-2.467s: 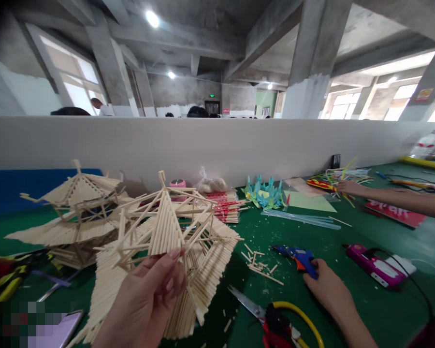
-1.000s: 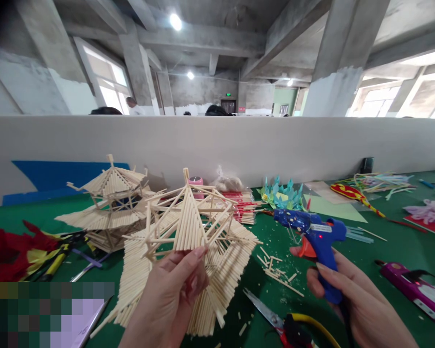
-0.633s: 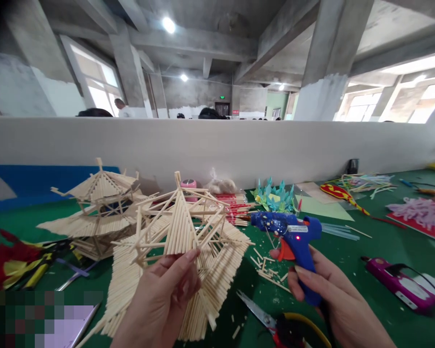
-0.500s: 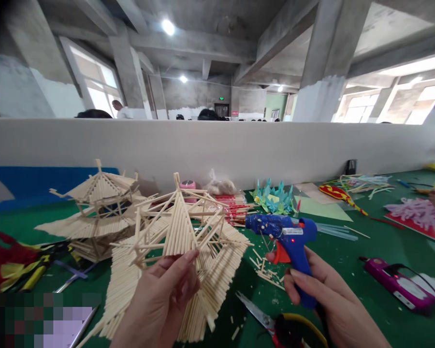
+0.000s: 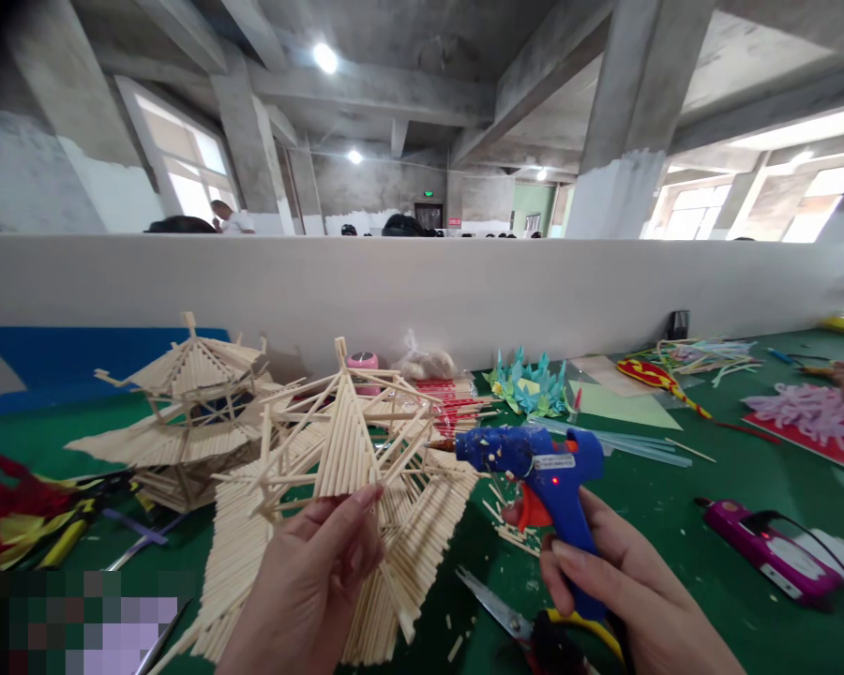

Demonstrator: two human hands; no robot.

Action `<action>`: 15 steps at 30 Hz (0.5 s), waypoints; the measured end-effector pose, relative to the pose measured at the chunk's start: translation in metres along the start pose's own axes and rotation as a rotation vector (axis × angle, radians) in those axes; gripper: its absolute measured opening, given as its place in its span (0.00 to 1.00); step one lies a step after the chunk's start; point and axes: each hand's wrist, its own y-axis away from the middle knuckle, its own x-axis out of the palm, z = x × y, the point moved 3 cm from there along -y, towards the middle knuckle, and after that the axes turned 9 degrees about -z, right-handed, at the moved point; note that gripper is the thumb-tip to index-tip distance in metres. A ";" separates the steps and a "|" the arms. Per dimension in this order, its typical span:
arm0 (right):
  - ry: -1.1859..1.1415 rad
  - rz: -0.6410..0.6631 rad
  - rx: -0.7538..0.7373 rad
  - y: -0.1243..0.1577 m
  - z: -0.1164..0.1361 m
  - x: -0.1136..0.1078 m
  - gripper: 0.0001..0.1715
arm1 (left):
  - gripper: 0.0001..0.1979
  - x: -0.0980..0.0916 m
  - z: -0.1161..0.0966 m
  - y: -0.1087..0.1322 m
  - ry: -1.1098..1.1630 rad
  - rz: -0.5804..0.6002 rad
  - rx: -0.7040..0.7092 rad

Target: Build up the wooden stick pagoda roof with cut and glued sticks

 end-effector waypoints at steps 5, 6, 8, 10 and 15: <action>0.074 0.064 -0.032 -0.002 0.002 -0.002 0.14 | 0.18 0.000 0.001 -0.001 -0.017 0.007 0.003; 0.082 0.064 -0.029 -0.002 0.002 -0.002 0.14 | 0.18 0.000 0.000 -0.002 -0.019 0.008 0.004; 0.086 0.054 -0.014 -0.002 0.002 0.000 0.14 | 0.18 -0.001 0.000 -0.003 -0.027 0.004 0.002; 0.070 0.029 -0.016 -0.001 0.002 0.002 0.15 | 0.18 -0.001 -0.001 -0.004 -0.038 -0.006 0.002; 0.053 0.050 -0.032 -0.002 0.001 0.002 0.17 | 0.20 0.000 -0.003 -0.002 -0.039 0.020 0.018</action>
